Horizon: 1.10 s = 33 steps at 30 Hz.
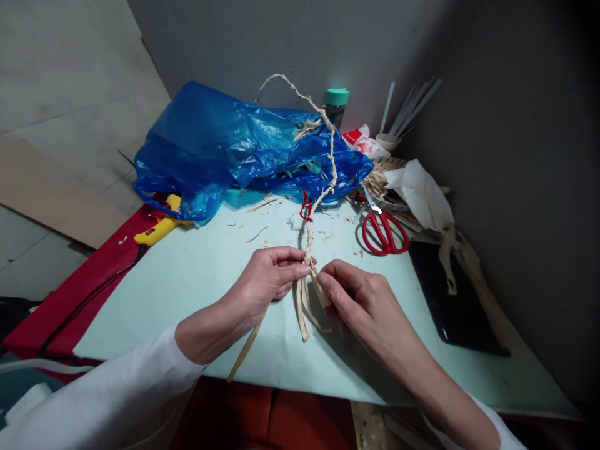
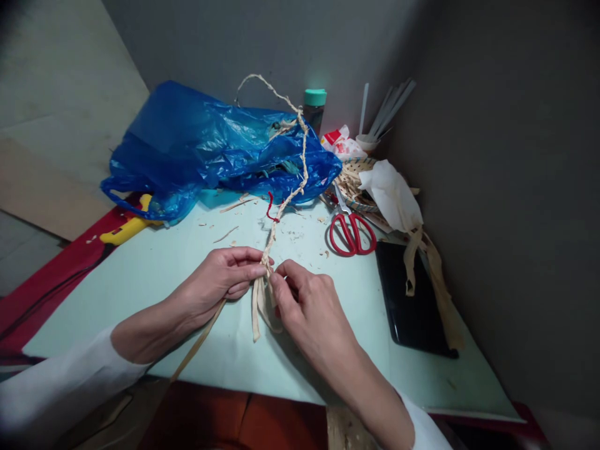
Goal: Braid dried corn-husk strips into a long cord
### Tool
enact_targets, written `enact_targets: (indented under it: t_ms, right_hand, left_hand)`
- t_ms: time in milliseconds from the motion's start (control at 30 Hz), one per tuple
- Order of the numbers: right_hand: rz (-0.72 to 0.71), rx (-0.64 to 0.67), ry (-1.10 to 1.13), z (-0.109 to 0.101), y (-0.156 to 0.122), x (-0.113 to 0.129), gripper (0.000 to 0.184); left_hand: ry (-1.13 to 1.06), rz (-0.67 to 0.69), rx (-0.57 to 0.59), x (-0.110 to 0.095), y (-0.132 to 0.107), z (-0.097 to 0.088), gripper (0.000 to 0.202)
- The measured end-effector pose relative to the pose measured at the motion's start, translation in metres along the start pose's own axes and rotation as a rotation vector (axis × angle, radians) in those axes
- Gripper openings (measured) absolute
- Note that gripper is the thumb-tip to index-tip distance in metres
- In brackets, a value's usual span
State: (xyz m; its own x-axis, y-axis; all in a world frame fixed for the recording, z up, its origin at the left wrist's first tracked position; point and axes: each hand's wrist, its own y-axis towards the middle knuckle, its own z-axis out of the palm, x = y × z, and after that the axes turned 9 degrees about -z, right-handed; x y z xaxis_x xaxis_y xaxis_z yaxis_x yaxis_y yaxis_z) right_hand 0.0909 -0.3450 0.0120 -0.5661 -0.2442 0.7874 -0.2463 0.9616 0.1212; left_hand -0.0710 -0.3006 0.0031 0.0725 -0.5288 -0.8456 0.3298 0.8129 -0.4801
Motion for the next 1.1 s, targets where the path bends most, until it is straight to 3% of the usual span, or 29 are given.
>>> enact_targets:
  t_ms: [233, 433, 600, 700, 800, 1100]
  right_hand:
    - [-0.009, 0.068, -0.023, 0.004, 0.001, 0.001, 0.038]
    - [0.022, 0.107, 0.129, 0.006, 0.002, -0.002, 0.043]
    - [0.141, 0.099, 0.444, 0.010, 0.007, -0.010, 0.041]
    - [0.276, 0.128, 0.741, 0.008, 0.012, -0.010, 0.038]
    - [0.352, 0.157, 0.886, 0.004, 0.016, -0.007, 0.032]
    - [0.299, 0.049, 0.758, 0.007, 0.014, -0.005, 0.031]
  left_hand:
    - [0.006, 0.023, -0.026, 0.004, 0.002, 0.001, 0.021]
    - [0.051, 0.092, -0.075, 0.005, 0.003, 0.001, 0.015]
    - [0.037, 0.110, -0.042, 0.003, 0.002, 0.001, 0.009]
    - [0.029, 0.085, -0.034, 0.002, 0.003, 0.000, 0.011]
    - [0.034, 0.076, -0.032, 0.003, 0.005, -0.002, 0.016]
    - [-0.001, 0.068, -0.007, 0.004, 0.001, -0.002, 0.020]
